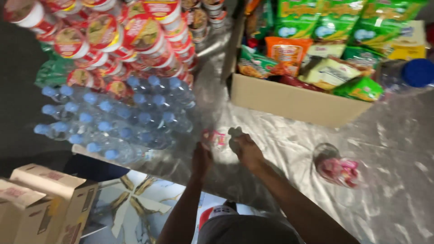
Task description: Packing water bottles and snacks into a cardboard box for distribution or storage.
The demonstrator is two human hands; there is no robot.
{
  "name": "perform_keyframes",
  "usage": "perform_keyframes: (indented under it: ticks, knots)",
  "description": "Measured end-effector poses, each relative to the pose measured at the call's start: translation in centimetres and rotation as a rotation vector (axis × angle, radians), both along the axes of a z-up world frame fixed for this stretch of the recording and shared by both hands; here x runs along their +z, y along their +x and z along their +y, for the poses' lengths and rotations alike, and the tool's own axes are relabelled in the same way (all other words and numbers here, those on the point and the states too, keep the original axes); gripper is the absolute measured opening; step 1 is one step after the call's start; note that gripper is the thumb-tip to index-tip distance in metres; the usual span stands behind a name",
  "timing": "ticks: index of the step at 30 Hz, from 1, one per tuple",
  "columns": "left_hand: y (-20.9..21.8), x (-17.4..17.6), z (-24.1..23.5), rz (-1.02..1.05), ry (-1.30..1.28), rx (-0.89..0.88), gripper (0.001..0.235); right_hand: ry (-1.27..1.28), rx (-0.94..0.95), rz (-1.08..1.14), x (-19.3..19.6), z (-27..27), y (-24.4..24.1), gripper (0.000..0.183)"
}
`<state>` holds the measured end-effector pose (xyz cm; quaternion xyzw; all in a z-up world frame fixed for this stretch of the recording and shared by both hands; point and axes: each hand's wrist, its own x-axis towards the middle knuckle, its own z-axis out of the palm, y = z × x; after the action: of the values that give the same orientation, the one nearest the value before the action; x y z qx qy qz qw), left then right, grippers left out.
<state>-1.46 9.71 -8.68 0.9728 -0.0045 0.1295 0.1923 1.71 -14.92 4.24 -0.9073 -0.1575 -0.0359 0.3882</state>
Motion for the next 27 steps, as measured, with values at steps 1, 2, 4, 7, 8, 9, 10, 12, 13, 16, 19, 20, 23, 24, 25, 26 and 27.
perform_keyframes:
  ticks: [1, 2, 4, 7, 8, 9, 10, 12, 13, 16, 19, 20, 23, 24, 25, 26, 27]
  knots:
    - [0.2, -0.2, 0.2, 0.000, 0.004, 0.010, 0.037, 0.004, 0.010, 0.000, 0.1, 1.4, 0.5, 0.038]
    - [0.4, -0.5, 0.2, -0.005, -0.084, -0.004, 0.045, -0.105, 0.107, 0.072, 0.2, 2.6, 0.9, 0.033]
    - [1.0, 0.9, -0.1, -0.009, -0.171, -0.014, 0.053, -0.214, 0.206, 0.144, 0.8, 4.4, 1.4, 0.030]
    - [2.5, 6.2, -0.9, 0.128, -0.303, 0.008, 0.050, -0.168, 0.243, 0.491, -0.4, 5.5, 1.6, 0.048]
    - [3.1, 8.2, -1.3, 0.189, -0.386, 0.055, 0.046, -0.232, 0.270, 0.220, -2.5, 5.2, 1.2, 0.050]
    - [3.8, 10.1, -1.7, 0.251, -0.468, 0.101, 0.043, -0.292, 0.295, -0.052, -4.7, 4.9, 0.7, 0.052]
    - [4.2, 9.9, -1.7, 0.251, -0.473, 0.099, 0.043, -0.297, 0.293, -0.052, -4.2, 4.8, 0.6, 0.052]
    - [4.9, 9.5, -1.6, 0.260, -0.543, 0.176, 0.042, -0.357, 0.250, 0.091, -3.3, 4.6, 0.3, 0.053]
    - [4.8, 8.8, -1.6, 0.260, -0.547, 0.176, 0.042, -0.361, 0.250, 0.092, -3.2, 4.6, 0.1, 0.053]
    - [4.8, 6.9, -1.3, 0.197, -0.473, 0.179, 0.034, -0.464, 0.188, 0.103, -3.1, 5.0, 0.4, 0.052]
    - [4.8, 5.4, -1.0, 0.206, -0.428, 0.199, 0.024, -0.722, 0.226, 0.131, -2.6, 6.0, 2.1, 0.050]
    - [4.2, 4.6, -0.8, 0.239, -0.446, 0.194, 0.021, -0.673, 0.231, 0.052, -2.2, 6.6, 2.3, 0.050]
    - [2.0, 3.3, -0.1, 0.288, -0.450, 0.183, 0.019, -0.554, 0.288, 0.010, -0.9, 8.1, 3.4, 0.047]
    - [1.0, 3.0, 0.1, 0.312, -0.440, 0.172, 0.020, -0.490, 0.338, 0.055, -0.4, 8.5, 3.7, 0.044]
    - [0.3, 3.8, 0.2, 0.307, -0.439, 0.177, 0.020, -0.489, 0.342, 0.050, -1.3, 8.6, 3.7, 0.044]
    - [-0.6, 4.7, 0.3, 0.332, -0.495, 0.205, 0.021, -0.491, 0.330, -0.030, -2.1, 8.7, 3.6, 0.041]
    - [-1.5, 5.5, 0.3, 0.356, -0.551, 0.233, 0.022, -0.493, 0.316, -0.111, -3.0, 8.7, 3.4, 0.038]
